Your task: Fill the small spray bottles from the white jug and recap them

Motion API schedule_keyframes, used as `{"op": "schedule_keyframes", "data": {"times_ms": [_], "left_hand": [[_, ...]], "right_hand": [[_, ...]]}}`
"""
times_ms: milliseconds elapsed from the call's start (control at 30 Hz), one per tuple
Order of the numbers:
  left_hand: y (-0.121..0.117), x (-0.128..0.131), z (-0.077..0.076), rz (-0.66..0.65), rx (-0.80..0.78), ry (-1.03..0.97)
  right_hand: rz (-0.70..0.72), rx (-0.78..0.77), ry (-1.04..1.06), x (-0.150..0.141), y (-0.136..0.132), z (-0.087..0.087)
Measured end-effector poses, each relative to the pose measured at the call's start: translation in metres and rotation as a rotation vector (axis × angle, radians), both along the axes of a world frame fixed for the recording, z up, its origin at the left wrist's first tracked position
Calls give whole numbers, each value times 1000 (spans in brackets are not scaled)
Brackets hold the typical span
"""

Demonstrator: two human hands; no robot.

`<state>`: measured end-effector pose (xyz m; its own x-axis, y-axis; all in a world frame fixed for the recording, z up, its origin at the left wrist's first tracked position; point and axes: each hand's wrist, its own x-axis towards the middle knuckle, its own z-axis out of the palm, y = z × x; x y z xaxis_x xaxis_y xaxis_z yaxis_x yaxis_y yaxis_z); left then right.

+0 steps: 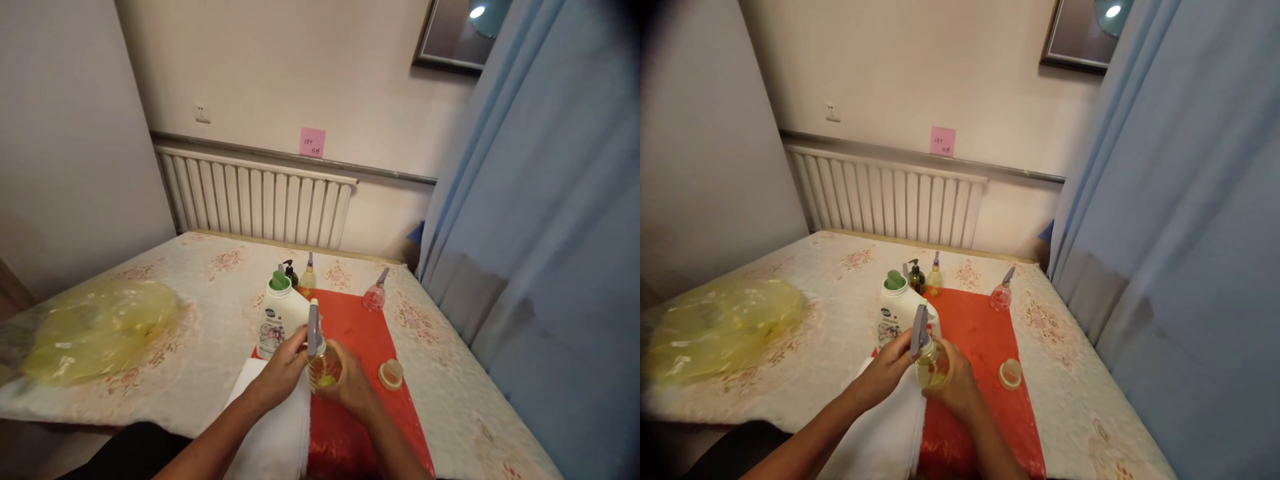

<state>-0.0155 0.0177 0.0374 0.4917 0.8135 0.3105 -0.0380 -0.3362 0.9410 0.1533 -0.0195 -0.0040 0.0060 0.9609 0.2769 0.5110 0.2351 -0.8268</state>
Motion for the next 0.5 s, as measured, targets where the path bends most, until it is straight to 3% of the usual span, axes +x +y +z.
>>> {"op": "schedule_keyframes", "data": {"times_ms": [167, 333, 433, 500], "left_hand": [[12, 17, -14, -70, -44, -31], [18, 24, -36, 78, -3, 65], [12, 15, -63, 96, 47, 243], [9, 1, -91, 78, 85, 382]], "right_hand": [[-33, 55, 137, 14, 5, -6], [-158, 43, 154, 43, 41, -15], [-204, 77, 174, 61, 81, -27], [-220, 89, 175, 68, 111, -34]]}}
